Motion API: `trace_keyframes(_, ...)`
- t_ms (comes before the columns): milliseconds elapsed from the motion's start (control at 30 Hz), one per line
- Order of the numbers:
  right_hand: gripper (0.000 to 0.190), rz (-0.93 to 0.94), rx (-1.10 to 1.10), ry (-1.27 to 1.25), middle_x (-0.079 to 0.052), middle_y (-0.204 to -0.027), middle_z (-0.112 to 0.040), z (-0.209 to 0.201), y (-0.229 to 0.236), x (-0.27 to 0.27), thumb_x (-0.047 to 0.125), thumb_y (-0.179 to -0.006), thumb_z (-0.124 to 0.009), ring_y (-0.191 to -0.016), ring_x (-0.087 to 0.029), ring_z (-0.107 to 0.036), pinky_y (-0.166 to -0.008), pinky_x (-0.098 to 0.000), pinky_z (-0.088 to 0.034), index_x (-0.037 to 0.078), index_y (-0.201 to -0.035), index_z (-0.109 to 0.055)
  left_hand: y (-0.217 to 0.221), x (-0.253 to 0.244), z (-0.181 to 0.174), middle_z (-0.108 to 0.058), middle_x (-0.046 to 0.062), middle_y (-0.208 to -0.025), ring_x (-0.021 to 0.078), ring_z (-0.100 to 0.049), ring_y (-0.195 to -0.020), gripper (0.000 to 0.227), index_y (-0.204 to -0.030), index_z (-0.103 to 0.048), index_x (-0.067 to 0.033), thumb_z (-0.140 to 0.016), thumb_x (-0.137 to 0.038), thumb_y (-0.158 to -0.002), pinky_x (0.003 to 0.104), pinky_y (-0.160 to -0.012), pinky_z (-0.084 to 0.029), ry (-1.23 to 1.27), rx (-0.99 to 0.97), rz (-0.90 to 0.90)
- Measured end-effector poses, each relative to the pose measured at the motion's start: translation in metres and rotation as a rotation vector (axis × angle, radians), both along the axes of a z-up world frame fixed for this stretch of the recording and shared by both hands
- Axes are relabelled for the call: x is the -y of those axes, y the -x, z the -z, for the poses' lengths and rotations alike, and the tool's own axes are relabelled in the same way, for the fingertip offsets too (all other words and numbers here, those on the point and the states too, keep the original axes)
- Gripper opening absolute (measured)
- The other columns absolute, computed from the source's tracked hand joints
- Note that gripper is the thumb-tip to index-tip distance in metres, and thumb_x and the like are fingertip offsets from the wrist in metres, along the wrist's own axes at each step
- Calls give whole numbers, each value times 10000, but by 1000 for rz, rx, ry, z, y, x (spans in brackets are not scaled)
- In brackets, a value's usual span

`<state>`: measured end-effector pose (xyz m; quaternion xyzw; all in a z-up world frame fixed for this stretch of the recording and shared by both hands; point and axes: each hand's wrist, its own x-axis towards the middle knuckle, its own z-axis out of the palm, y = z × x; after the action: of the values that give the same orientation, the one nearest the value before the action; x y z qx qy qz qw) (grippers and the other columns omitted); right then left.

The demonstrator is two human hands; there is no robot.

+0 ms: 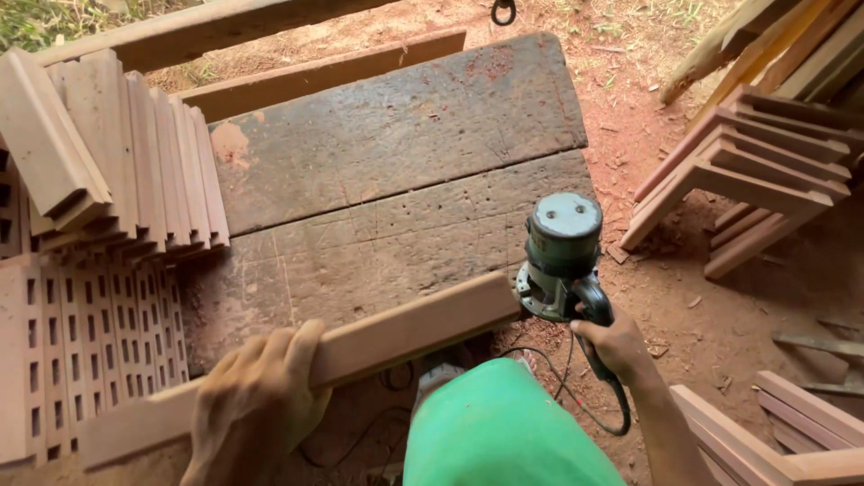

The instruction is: Using a handheld power router to shape the edges of wooden frame components on a workbench.

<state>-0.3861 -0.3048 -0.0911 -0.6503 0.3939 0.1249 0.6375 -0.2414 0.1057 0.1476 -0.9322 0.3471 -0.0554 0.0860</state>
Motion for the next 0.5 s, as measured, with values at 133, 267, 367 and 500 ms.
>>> trace_keyframes(133, 240, -47, -23, -3, -118, -619, -574, -5, 2, 8, 40, -838, -717, -485, -241, -517, -441, -348, -385, -42, -1057, -666, 45, -18, 38, -747, 38, -910, 184, -726, -691, 479, -1183, -617, -125, -793, -246, -755, 342, -636, -626, 23, -122, -90)
trace_keyframes(267, 186, -85, 3, 14, -127, -643, -595, 10, 5, 16, 59, -852, -727, -512, -234, -534, -445, -347, -399, -41, -1000, -674, 70, -28, 128, -699, 42, -792, 161, -651, -571, 281, -1143, -588, -117, -695, -230, -909, 320, -465, -559, 64, -184, -67)
trace_keyframes(367, 198, -110, 44, 46, -127, -654, -598, 7, 6, 14, 45, -837, -724, -525, -236, -544, -457, -346, -408, -22, -1017, -675, 79, -3, 168, -679, 55, -790, 201, -640, -590, 363, -1186, -602, -127, -670, -166, -832, 358, -526, -539, 93, -149, -102)
trace_keyframes(500, 141, -102, 54, 27, -119, -657, -592, 12, 7, 14, 46, -842, -722, -540, -235, -544, -485, -347, -413, -15, -959, -673, 82, 15, 215, -640, 47, -852, 227, -630, -655, 369, -1253, -576, -172, -538, -167, -886, 379, -598, -536, 101, -131, -105)
